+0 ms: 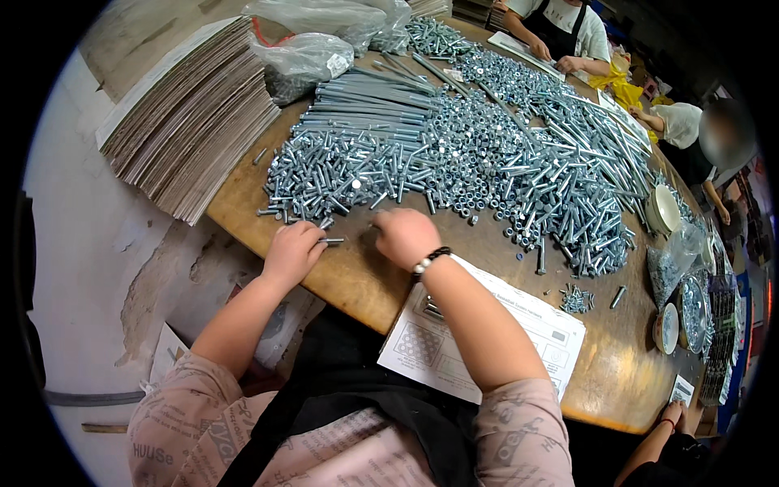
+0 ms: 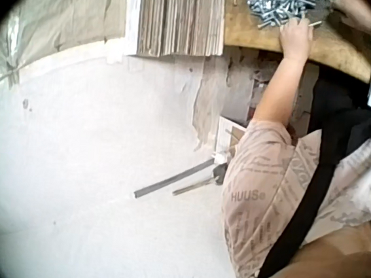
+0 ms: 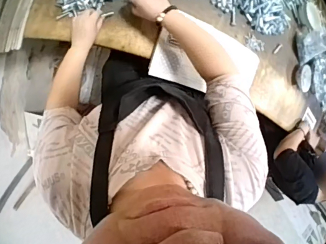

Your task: The person sorts metal fasteners on a table, picking up bolts, nuts, and washers from a large pile and arranging them on a printed sheet. The person repeatedly places fasteners into designated spots on the sheet and moves the sheet aside to continue sorting.

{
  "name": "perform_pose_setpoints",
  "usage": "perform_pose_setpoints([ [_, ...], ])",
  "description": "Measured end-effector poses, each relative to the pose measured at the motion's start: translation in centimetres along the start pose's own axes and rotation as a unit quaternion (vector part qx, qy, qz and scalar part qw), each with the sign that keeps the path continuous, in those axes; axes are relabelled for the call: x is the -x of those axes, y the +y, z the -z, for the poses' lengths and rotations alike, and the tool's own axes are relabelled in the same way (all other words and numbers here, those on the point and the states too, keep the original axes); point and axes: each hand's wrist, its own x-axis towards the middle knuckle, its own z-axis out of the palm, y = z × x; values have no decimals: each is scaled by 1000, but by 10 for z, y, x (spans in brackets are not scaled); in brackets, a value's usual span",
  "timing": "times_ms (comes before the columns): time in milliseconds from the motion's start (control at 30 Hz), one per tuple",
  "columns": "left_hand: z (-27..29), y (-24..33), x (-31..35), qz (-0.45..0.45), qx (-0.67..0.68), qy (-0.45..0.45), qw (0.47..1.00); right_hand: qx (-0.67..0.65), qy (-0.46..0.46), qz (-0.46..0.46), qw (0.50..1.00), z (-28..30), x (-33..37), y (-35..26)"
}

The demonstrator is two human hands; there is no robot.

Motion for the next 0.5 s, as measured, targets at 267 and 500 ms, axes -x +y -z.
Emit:
perform_pose_setpoints([
  [267,5,75,-25,-116,172,-57,977,-142,27,-68,987,77,89,35],
  [500,-43,174,-32,-284,226,-108,925,-32,-24,50,998,94,153,52],
])
